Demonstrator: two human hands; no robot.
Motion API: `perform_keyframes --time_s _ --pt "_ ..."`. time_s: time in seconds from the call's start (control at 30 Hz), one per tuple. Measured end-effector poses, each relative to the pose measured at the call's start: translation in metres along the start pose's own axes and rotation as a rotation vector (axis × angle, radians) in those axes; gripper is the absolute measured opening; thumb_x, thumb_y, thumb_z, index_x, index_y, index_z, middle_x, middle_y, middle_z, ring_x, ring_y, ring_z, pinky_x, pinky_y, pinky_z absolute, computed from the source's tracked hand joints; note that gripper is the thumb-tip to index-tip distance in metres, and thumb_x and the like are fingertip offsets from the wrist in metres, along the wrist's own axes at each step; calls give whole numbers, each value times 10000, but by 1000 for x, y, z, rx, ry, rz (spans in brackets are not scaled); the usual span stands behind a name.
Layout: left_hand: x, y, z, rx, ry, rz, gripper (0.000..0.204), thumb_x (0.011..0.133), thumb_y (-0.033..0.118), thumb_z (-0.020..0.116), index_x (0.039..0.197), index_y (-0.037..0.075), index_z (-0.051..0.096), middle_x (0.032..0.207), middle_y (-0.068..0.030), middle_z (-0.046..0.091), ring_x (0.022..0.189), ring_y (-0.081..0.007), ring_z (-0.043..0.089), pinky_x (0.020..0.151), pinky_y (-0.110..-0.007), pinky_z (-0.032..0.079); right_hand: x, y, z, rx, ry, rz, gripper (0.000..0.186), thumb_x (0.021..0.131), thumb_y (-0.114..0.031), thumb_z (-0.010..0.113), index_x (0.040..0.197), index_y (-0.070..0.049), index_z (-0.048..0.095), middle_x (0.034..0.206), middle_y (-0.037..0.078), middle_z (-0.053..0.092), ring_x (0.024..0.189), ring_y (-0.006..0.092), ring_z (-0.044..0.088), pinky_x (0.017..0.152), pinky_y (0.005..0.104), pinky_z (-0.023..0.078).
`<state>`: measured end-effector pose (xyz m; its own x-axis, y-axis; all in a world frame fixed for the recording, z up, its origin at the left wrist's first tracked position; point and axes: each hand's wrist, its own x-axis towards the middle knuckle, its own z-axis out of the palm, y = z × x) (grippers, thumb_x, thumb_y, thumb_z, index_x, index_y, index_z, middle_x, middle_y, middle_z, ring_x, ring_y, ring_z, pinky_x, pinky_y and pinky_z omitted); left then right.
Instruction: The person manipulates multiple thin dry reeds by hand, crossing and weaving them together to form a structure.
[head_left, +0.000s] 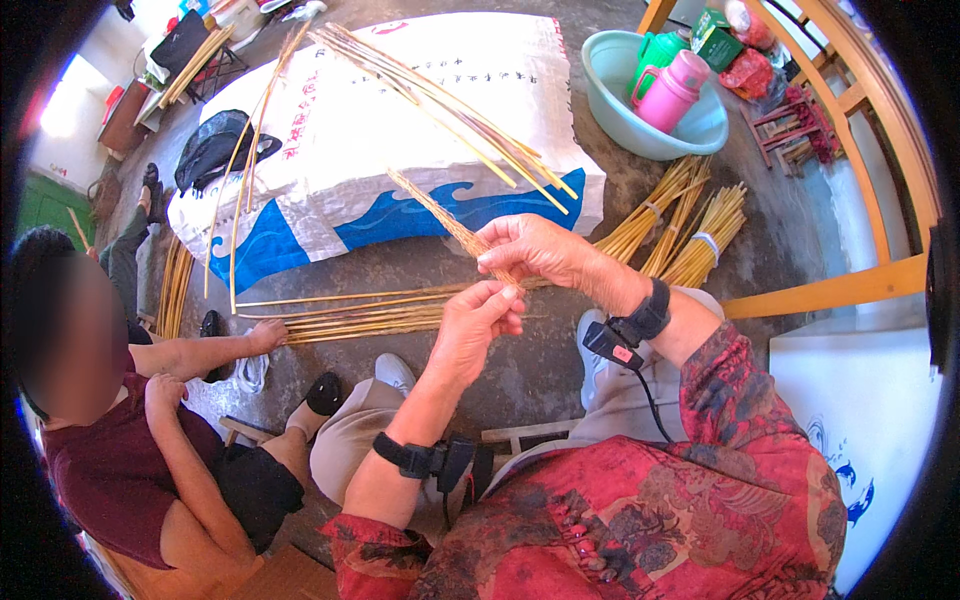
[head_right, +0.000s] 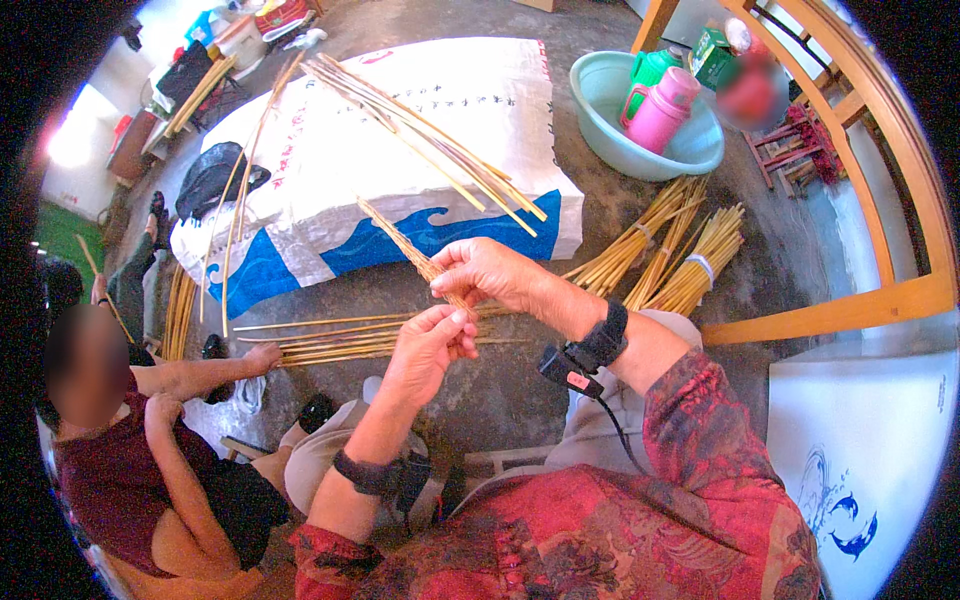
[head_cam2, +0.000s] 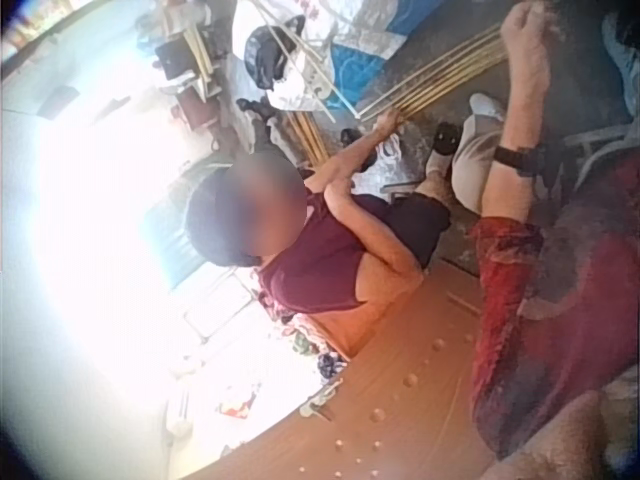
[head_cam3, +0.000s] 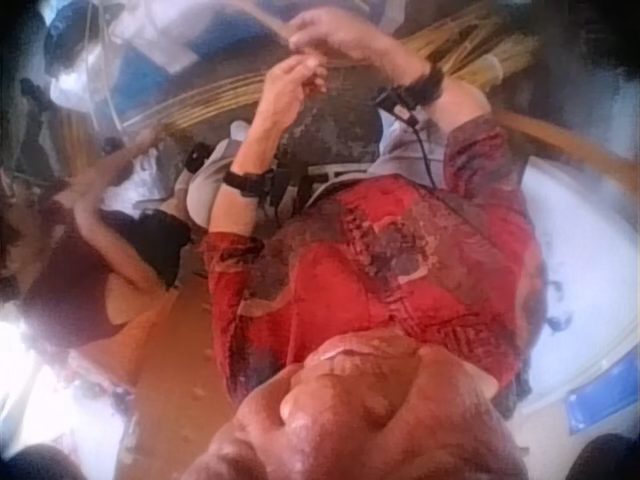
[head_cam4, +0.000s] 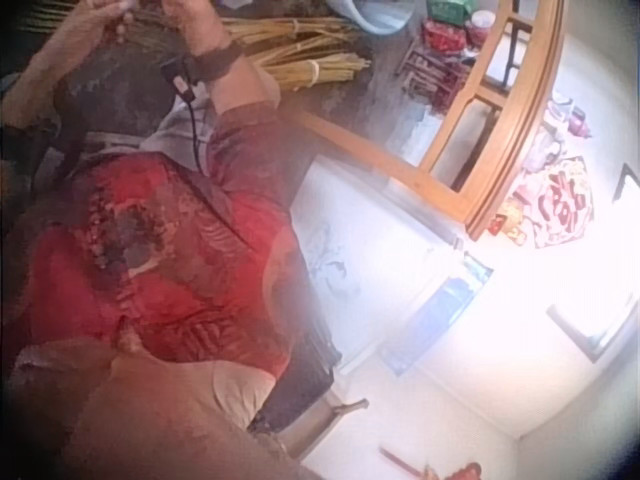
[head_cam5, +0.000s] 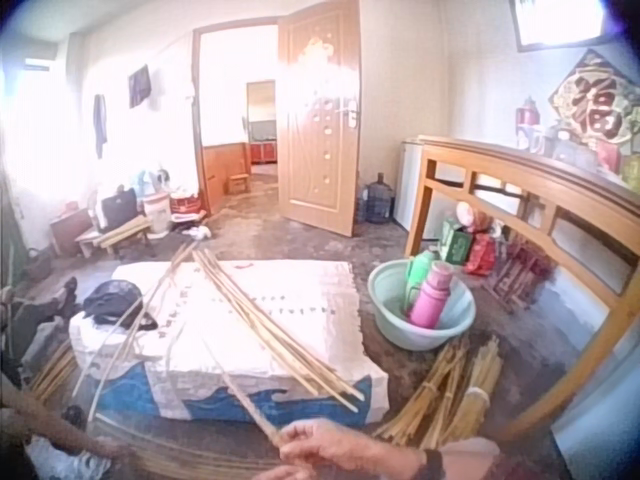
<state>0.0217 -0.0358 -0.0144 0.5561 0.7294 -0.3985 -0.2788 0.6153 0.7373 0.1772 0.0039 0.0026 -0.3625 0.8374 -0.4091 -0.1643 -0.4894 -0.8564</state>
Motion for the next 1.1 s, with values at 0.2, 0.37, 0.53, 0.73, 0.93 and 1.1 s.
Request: perform_keyframes --time_s 0.2,0.37,0.53,0.73,0.93,1.1 --pt "4 -5 -6 71 -23 13 110 829 150 539 788 49 555 719 -28 552 627 -105 525 586 -268 467 -2 -1 1 30 -13 40 201 757 -156 621 903 -35 553 774 33 572 647 100 544 566 238 456" --pt "1 -3 -3 140 -52 3 111 830 147 531 778 51 551 720 -25 553 630 -105 524 593 -255 462 0 -1 2 21 -10 76 203 779 -194 608 888 -33 551 764 40 579 635 98 540 561 223 438" --pt "1 -7 -2 208 -90 -9 113 820 152 540 786 45 552 737 -27 562 654 -105 531 613 -248 457 4 8 -3 -128 -36 -28 215 784 -194 595 911 -25 555 740 24 563 619 91 523 539 215 418" --pt "1 -4 -10 424 -208 -102 134 826 145 523 825 15 556 775 -55 580 702 -127 562 633 -264 478 1 0 -8 20 -74 1 204 790 -187 590 902 -21 551 694 9 534 590 81 504 516 207 402" --pt "17 34 -35 -63 192 288 299 888 272 426 1015 5 475 920 -136 574 823 -231 575 756 -347 468 -18 4 3 14 -78 33 189 815 -195 560 927 -46 536 735 5 547 636 84 524 557 212 429" --pt "18 45 -27 -287 162 220 312 902 273 385 1037 -3 440 878 -134 555 788 -228 553 729 -375 461 -28 28 8 -131 -232 71 187 813 -218 566 895 -56 524 756 2 556 657 81 532 569 219 445"
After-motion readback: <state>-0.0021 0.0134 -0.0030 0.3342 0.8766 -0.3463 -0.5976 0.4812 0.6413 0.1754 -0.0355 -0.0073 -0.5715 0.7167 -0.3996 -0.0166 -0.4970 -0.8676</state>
